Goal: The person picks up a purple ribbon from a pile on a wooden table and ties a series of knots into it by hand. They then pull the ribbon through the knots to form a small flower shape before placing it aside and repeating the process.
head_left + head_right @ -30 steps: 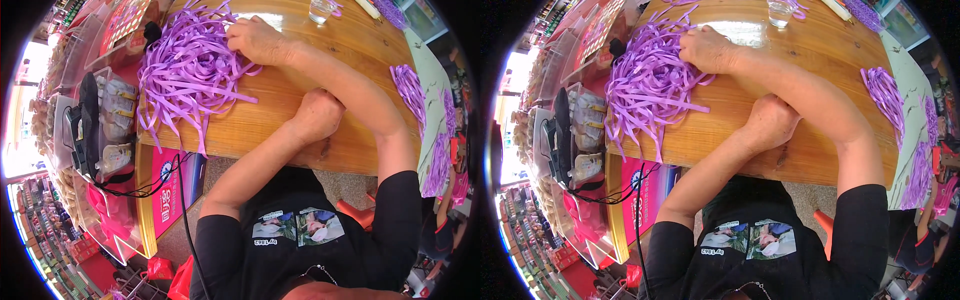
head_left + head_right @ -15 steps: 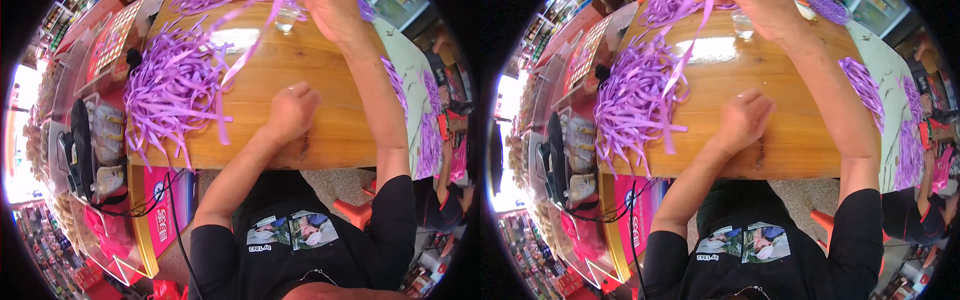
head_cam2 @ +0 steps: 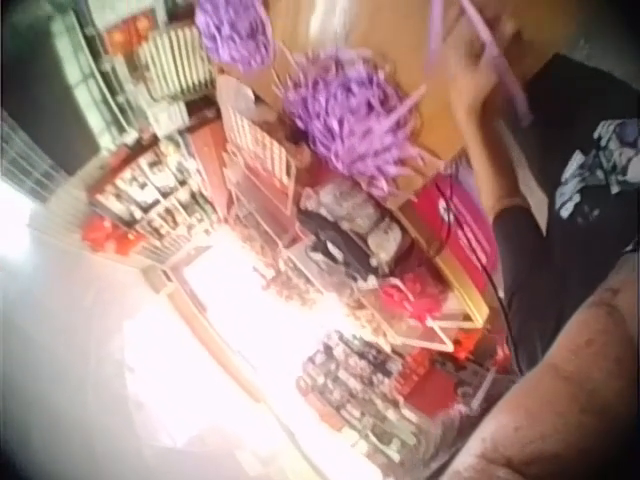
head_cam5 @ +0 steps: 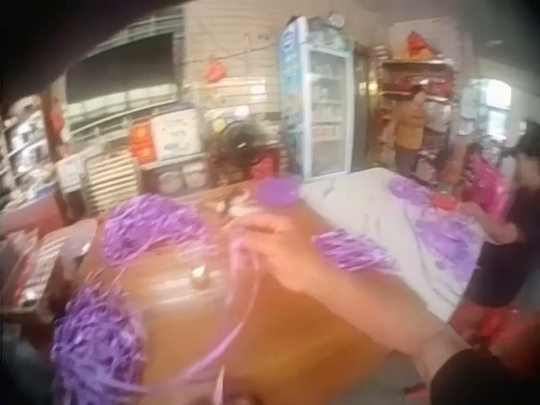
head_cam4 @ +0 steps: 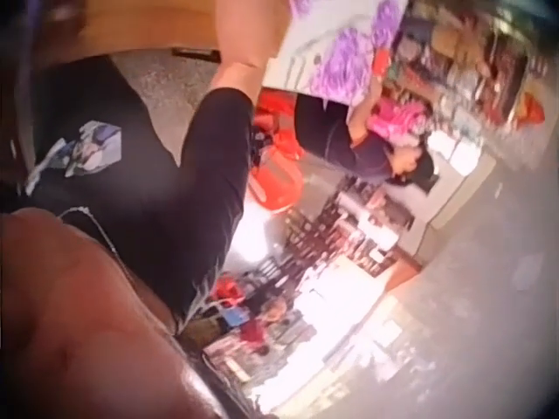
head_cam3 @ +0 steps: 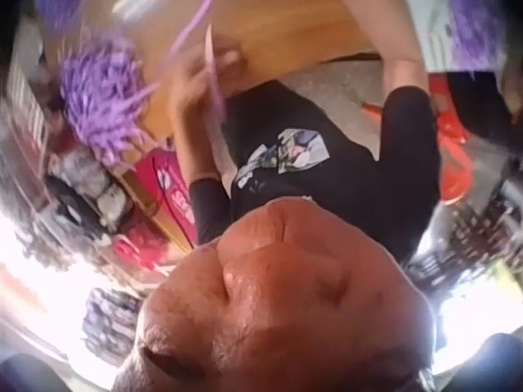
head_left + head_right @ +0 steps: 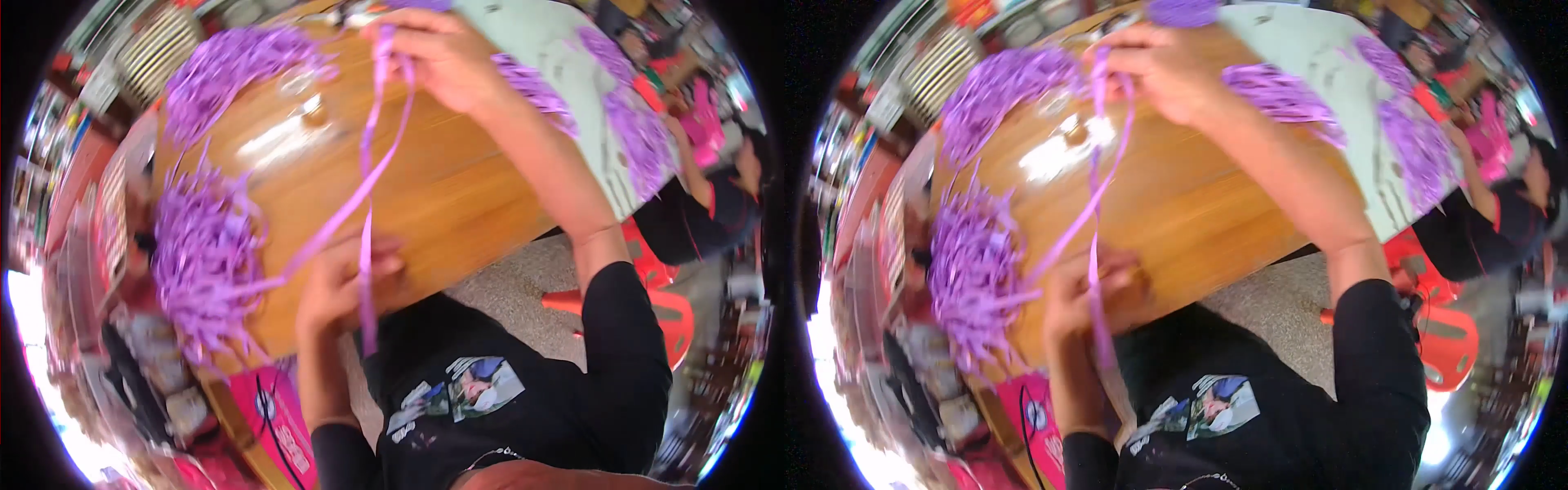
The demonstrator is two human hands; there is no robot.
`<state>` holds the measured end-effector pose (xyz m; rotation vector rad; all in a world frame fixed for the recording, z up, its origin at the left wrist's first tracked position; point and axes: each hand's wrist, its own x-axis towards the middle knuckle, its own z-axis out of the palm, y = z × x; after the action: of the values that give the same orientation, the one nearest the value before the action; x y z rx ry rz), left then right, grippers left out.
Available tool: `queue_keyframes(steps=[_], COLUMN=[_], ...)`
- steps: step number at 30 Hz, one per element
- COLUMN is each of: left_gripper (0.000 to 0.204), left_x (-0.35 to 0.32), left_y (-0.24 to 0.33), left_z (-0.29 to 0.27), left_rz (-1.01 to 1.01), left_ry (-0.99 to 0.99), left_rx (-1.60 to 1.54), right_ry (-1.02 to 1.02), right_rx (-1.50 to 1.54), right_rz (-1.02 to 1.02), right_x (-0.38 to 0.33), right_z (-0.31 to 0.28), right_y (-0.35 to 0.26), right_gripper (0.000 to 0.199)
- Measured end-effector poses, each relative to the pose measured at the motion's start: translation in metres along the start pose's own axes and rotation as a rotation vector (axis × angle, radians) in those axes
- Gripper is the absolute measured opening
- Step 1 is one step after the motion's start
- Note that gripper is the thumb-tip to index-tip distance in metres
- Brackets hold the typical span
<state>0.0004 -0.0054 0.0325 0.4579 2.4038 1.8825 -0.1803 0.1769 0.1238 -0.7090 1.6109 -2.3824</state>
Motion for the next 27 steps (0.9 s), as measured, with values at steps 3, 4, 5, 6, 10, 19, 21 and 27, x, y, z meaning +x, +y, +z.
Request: queue_keyframes(steps=[3,4,5,6,10,19,21,27], left_gripper=[0.022,0.022,0.023,0.023,0.030,0.019,0.019,0.008], left_x=[-0.009,-0.015,-0.012,-0.002,0.038,0.020,0.006,-0.007], left_y=[-0.019,-0.005,0.013,0.020,0.023,-0.004,-0.013,-0.060], left_z=[-0.030,-0.038,-0.041,-0.037,0.008,-0.043,-0.062,-0.102], left_rz=[0.231,0.140,0.042,0.058,0.245,0.080,0.063,0.031], left_ry=[0.536,0.718,0.887,0.882,0.627,0.679,0.683,0.696], left_rx=[0.305,0.193,0.066,0.055,-0.355,-0.516,-0.433,0.610], right_ry=[-0.047,-0.084,-0.191,-0.342,-0.397,-0.448,-0.400,-0.152], right_rx=[-0.312,-0.624,-0.663,-0.847,-1.151,-0.615,-0.437,-0.104], right_rz=[-0.069,-0.317,-0.469,-0.465,-0.674,-0.045,0.153,0.272], right_x=[-0.002,-0.002,-0.004,-0.016,-0.035,-0.019,-0.021,-0.030], right_z=[-0.028,-0.018,-0.011,0.007,0.047,-0.012,-0.023,-0.059], right_y=[0.005,0.016,0.029,0.024,0.026,0.015,0.023,0.038], right_gripper=[0.017,0.014,0.013,0.010,0.006,0.018,0.020,0.022])
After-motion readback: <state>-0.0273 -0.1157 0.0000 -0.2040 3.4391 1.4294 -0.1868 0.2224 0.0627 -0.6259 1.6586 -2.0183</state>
